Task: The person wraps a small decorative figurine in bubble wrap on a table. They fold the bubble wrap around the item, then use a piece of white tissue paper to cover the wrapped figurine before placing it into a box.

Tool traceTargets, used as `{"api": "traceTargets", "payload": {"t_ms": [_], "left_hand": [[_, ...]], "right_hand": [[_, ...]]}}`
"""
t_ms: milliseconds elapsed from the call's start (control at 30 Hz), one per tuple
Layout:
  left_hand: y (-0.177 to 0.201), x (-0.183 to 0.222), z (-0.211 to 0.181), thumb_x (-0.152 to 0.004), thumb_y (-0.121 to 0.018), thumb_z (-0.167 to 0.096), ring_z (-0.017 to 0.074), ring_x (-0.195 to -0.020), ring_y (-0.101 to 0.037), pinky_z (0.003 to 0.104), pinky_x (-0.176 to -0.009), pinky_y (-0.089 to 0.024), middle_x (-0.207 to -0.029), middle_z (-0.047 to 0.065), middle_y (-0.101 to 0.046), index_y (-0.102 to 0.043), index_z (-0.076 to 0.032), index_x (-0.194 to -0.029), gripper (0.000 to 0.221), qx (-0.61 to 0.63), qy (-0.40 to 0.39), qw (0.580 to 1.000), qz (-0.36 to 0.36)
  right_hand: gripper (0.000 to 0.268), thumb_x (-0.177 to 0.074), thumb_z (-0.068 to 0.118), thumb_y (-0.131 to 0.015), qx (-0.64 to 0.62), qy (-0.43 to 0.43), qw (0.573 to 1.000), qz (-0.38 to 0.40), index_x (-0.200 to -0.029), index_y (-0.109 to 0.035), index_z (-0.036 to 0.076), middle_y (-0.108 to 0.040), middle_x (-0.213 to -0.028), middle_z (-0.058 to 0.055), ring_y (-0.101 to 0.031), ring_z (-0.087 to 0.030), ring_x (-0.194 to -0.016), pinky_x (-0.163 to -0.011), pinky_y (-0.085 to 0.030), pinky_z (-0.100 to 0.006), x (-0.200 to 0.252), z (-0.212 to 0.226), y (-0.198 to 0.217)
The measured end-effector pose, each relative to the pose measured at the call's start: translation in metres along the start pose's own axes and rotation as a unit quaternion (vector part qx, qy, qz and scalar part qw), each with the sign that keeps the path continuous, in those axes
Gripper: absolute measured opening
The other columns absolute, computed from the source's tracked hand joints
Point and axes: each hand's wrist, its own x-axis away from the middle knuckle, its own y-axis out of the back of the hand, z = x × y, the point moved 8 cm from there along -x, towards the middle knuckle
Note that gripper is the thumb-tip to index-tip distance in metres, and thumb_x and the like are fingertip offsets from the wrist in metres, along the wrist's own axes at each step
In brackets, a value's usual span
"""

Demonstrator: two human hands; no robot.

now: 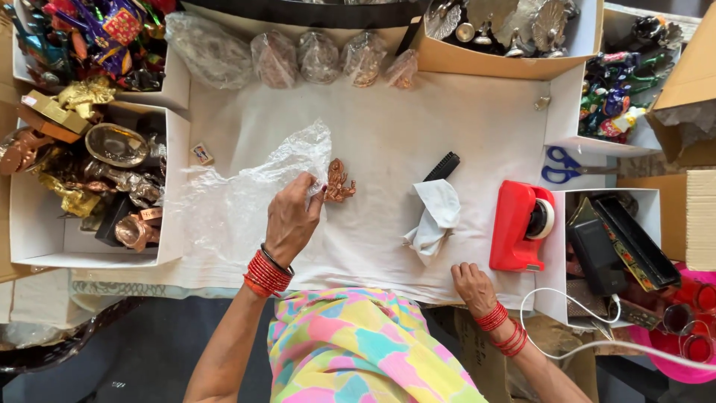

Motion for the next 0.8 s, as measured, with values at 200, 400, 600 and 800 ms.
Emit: {"api": "traceTargets", "payload": {"t_ms": [200, 400, 600, 800], "left_hand": [[-0.009, 0.001, -0.002, -0.094, -0.067, -0.009, 0.0374, -0.07, -0.064, 0.047, -0.062, -0.049, -0.081, 0.018, -0.066, -0.058, -0.001, -0.099, 0.013, 0.001, -0.009, 1.0, 0.014], [-0.014, -0.001, -0.005, -0.094, -0.067, -0.008, 0.0379, -0.073, -0.065, 0.047, -0.063, -0.049, -0.085, 0.018, -0.067, -0.058, -0.001, -0.102, 0.014, 0.01, -0.012, 0.999, 0.028], [-0.021, 0.002, -0.004, -0.091, -0.068, -0.006, 0.0391, -0.077, -0.065, 0.046, -0.065, -0.051, -0.086, 0.018, -0.068, -0.058, 0.0, -0.104, 0.017, 0.008, -0.042, 0.999, 0.022], [-0.02, 0.002, -0.003, -0.092, -0.068, -0.008, 0.0386, -0.076, -0.066, 0.047, -0.065, -0.051, -0.085, 0.017, -0.068, -0.058, 0.0, -0.103, 0.016, 0.002, -0.018, 0.999, 0.042]], "right_hand": [[0.017, -0.082, 0.008, -0.06, -0.037, -0.013, 0.999, 0.0, -0.099, -0.057, 0.006, -0.054, -0.08, -0.006, -0.059, -0.02, -0.077, -0.061, -0.051, -0.031, -0.005, -0.003, 0.007], [0.029, -0.082, 0.005, -0.06, -0.076, -0.04, 0.996, 0.007, -0.111, -0.059, 0.002, -0.055, -0.085, -0.009, -0.059, -0.023, -0.082, -0.069, -0.053, -0.033, -0.001, -0.004, 0.014], [0.057, -0.082, 0.022, -0.066, -0.189, -0.065, 0.98, 0.014, -0.134, -0.054, 0.001, -0.058, -0.094, -0.013, -0.058, -0.029, -0.088, -0.074, -0.053, -0.039, 0.005, -0.006, 0.04], [0.082, -0.091, 0.054, -0.062, -0.279, -0.171, 0.907, 0.266, -0.159, -0.022, 0.032, -0.065, -0.09, -0.019, -0.065, -0.036, -0.085, -0.076, -0.054, -0.047, 0.034, -0.021, -0.004]]}}
